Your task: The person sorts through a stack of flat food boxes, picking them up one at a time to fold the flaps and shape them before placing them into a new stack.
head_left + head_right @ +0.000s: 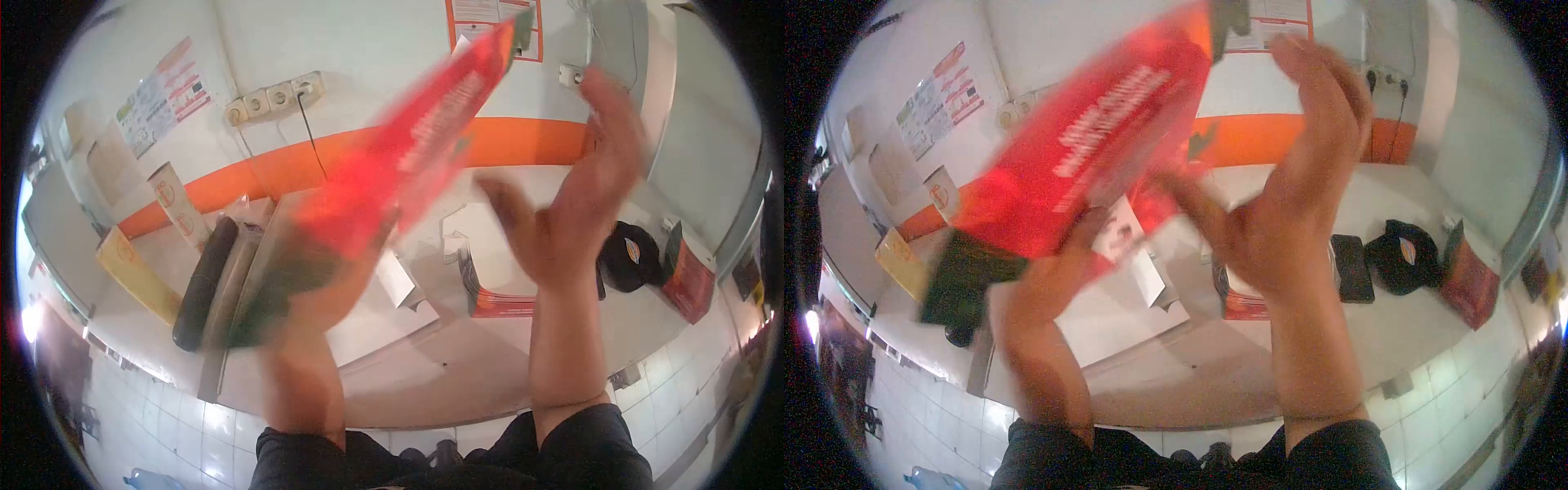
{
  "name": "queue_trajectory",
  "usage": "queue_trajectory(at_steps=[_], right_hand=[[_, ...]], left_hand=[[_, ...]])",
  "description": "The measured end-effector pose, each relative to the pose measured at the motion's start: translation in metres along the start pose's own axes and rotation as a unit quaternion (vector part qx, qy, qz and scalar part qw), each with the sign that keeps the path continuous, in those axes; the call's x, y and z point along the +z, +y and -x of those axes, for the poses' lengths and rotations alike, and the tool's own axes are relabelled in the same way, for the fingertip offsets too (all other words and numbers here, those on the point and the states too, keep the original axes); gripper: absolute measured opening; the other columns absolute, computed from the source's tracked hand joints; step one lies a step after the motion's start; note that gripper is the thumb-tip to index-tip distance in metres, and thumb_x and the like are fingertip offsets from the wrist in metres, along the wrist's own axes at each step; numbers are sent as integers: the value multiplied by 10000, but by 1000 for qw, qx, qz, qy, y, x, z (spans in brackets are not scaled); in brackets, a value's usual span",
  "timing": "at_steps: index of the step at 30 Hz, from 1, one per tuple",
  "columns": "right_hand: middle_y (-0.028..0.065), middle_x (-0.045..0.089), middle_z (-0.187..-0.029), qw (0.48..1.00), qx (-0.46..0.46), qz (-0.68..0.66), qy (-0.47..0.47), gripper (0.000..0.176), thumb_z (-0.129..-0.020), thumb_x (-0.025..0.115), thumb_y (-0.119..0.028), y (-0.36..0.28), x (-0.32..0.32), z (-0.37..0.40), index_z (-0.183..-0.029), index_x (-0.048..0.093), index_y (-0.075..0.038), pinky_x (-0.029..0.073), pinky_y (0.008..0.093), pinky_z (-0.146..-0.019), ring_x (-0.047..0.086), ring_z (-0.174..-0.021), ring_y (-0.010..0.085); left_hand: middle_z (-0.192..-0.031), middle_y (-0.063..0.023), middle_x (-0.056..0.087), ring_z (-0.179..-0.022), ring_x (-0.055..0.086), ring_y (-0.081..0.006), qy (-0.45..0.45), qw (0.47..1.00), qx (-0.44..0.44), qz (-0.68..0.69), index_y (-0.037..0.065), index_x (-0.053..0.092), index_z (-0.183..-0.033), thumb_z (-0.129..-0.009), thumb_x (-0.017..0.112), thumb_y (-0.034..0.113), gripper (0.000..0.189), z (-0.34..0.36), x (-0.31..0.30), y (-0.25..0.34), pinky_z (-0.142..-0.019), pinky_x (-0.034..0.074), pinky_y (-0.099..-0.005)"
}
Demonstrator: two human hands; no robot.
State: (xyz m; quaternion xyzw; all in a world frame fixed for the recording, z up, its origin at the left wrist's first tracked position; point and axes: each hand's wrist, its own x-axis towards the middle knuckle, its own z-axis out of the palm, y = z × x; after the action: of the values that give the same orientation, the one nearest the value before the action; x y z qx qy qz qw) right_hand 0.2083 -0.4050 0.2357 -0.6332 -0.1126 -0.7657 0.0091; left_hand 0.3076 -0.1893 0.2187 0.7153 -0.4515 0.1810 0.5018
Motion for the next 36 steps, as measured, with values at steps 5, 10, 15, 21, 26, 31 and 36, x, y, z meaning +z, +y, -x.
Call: queue_trajectory(at_steps=[5,10,15,21,26,31,36], right_hand=[[110,706,-1007,960,-86,-114,-239,509,-813,932,-392,-53,-23,-21,-1111,719,-39,533,461,-996,669,-1006,333],[64,637,-864,978,62,-155,-122,383,-805,925,-333,-21,-10,3,-951,684,-73,508,385,-748,623,-816,273],[66,652,-891,979,94,-161,-86,376,-823,917,-310,-18,-8,1,-1029,726,-60,493,354,-693,624,-787,277],[91,687,-1032,987,-10,0,-161,436,-850,882,-331,-27,3,3,-1177,769,-66,523,404,-817,650,-936,280],[144,688,-1273,976,92,-33,-193,490,-994,766,-339,-13,12,15,-1387,684,-58,492,418,-1035,642,-1195,302],[173,643,-1437,758,539,-363,55,560,-1096,632,-299,16,-6,3,-1537,506,23,441,423,-1176,596,-1332,305],[224,623,-1473,813,462,-350,50,578,-1124,547,-257,10,-4,-2,-1587,387,50,499,438,-1129,634,-1309,339]], left_hand=[[-1161,-170,725,-1111,693,-384,-78,993,83,-17,63,681,-1217,-857,811,181,401,-8,24,-6,-907,569,-480],[-1087,-117,735,-1043,720,-221,-226,974,-24,16,2,652,-1219,-796,874,107,489,-23,-4,-9,-873,580,-362],[-1005,-18,691,-949,666,-111,-132,961,-83,229,4,653,-1155,-959,722,-48,215,-28,-1,-30,-856,547,-266],[-994,4,637,-915,600,-73,28,965,7,261,46,650,-1143,-988,692,-27,177,-16,9,-2,-783,487,-235],[-931,-48,697,-866,632,-133,98,973,208,-22,43,690,-1032,-920,734,-14,133,-15,-8,4,-752,477,-260],[-895,-42,762,-1004,722,-312,-63,913,387,-111,102,736,-958,-840,816,116,144,-17,-32,3,-947,513,-473],[-1376,-124,715,-1279,679,-349,-83,963,238,-95,108,654,-1410,-924,816,395,587,-11,-1,-17,-1106,490,-500]])
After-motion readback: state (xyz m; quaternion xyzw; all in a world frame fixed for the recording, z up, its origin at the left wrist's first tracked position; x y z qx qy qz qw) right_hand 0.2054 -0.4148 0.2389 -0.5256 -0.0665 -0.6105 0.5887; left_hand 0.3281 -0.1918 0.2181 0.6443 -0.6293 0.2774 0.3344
